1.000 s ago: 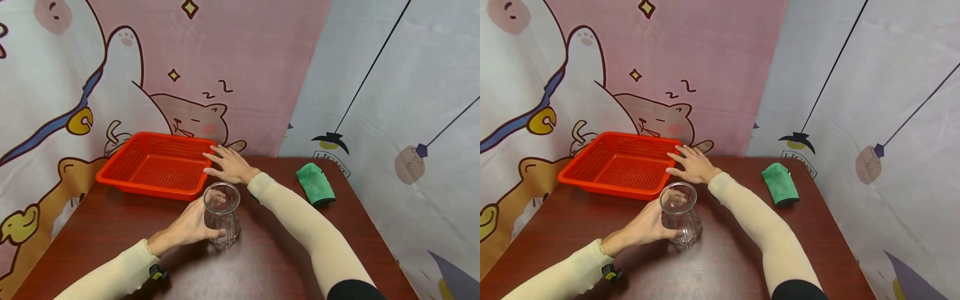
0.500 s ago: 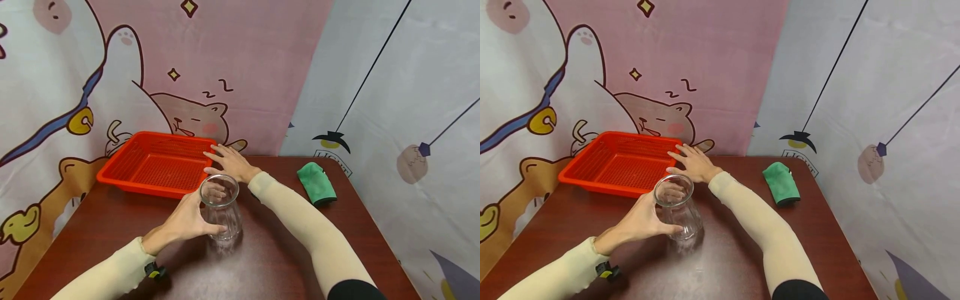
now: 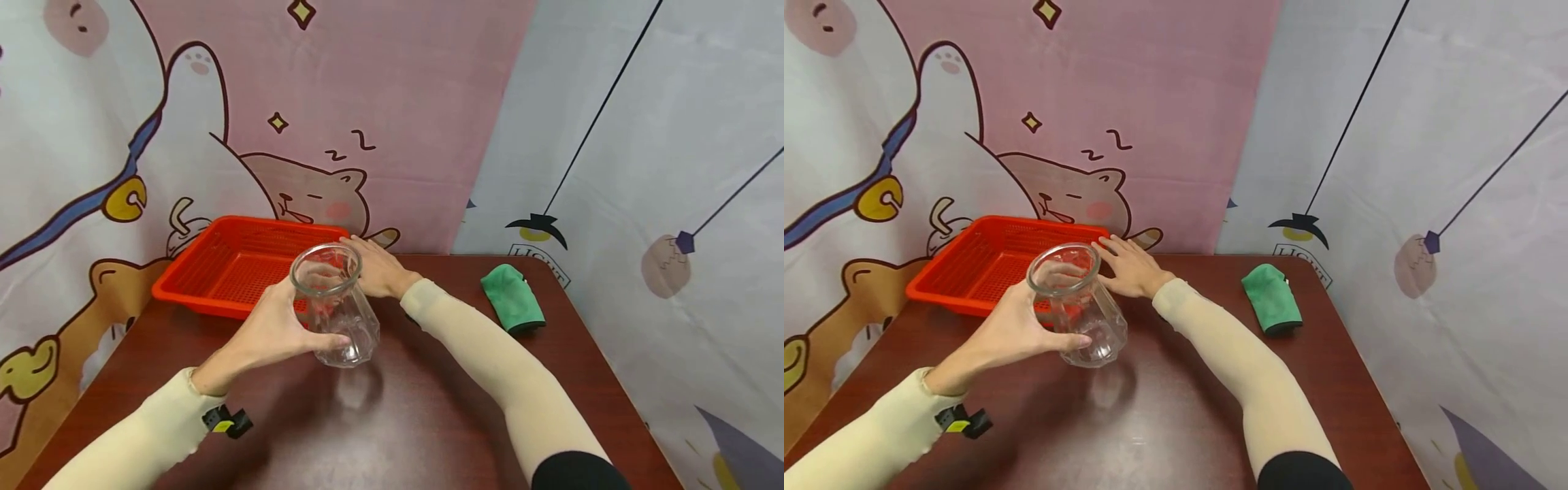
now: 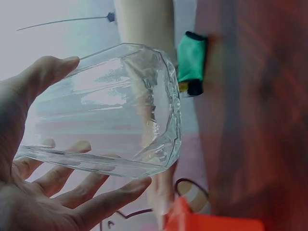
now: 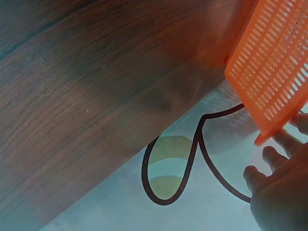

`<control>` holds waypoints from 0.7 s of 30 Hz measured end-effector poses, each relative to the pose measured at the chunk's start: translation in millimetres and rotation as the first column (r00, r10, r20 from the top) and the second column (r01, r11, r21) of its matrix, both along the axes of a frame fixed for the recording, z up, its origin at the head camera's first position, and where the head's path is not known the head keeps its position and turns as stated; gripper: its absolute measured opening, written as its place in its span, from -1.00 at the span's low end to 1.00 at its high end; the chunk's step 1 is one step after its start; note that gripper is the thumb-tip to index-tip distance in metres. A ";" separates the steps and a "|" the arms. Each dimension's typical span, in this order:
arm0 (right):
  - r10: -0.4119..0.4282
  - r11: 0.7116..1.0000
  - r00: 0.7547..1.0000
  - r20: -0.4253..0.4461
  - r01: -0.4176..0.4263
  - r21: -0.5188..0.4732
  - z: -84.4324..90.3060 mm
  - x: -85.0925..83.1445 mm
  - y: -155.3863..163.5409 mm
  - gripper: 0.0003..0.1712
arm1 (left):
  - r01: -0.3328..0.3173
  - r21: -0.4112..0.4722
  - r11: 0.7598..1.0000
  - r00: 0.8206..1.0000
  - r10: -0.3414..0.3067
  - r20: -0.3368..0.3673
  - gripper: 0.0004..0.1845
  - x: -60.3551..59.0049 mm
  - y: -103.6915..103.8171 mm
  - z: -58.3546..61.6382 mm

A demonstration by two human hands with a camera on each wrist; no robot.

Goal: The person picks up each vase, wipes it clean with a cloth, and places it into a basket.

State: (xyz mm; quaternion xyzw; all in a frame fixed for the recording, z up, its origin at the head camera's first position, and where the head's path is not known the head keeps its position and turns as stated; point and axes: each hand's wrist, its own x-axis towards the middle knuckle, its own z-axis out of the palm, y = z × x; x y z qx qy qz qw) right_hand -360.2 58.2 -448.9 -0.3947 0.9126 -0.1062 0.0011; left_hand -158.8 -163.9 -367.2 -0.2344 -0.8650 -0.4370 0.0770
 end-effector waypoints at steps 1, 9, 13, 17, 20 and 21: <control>-0.007 1.000 1.000 -0.005 0.007 0.012 0.1 -0.6 -0.9 0.07 | -0.013 -0.007 1.000 1.000 0.013 -0.009 0.04 -1.8 -2.7 3.5; -0.007 0.999 0.999 -0.035 0.009 0.034 1.0 -0.9 -4.1 0.04 | -0.074 -0.017 0.997 0.996 0.073 -0.051 0.02 -18.3 -24.2 23.1; -0.019 0.999 0.999 -0.036 0.020 0.034 -1.3 -0.2 -4.4 0.00 | -0.114 -0.014 0.993 0.991 0.113 -0.073 0.01 -26.7 -33.7 29.8; -0.023 1.000 0.999 -0.029 0.024 0.017 -3.1 1.2 -3.4 0.02 | -0.158 -0.021 0.987 0.984 0.155 -0.088 0.03 -34.0 -41.8 34.8; -0.032 0.999 0.999 -0.008 0.032 0.001 -2.1 2.8 -3.4 0.06 | -0.188 -0.028 0.982 0.979 0.185 -0.090 0.06 -39.6 -49.0 35.7; -0.036 0.999 0.999 0.001 0.036 0.000 -1.9 3.1 -3.5 0.07 | -0.200 -0.031 0.979 0.976 0.197 -0.088 0.07 -41.6 -51.6 35.3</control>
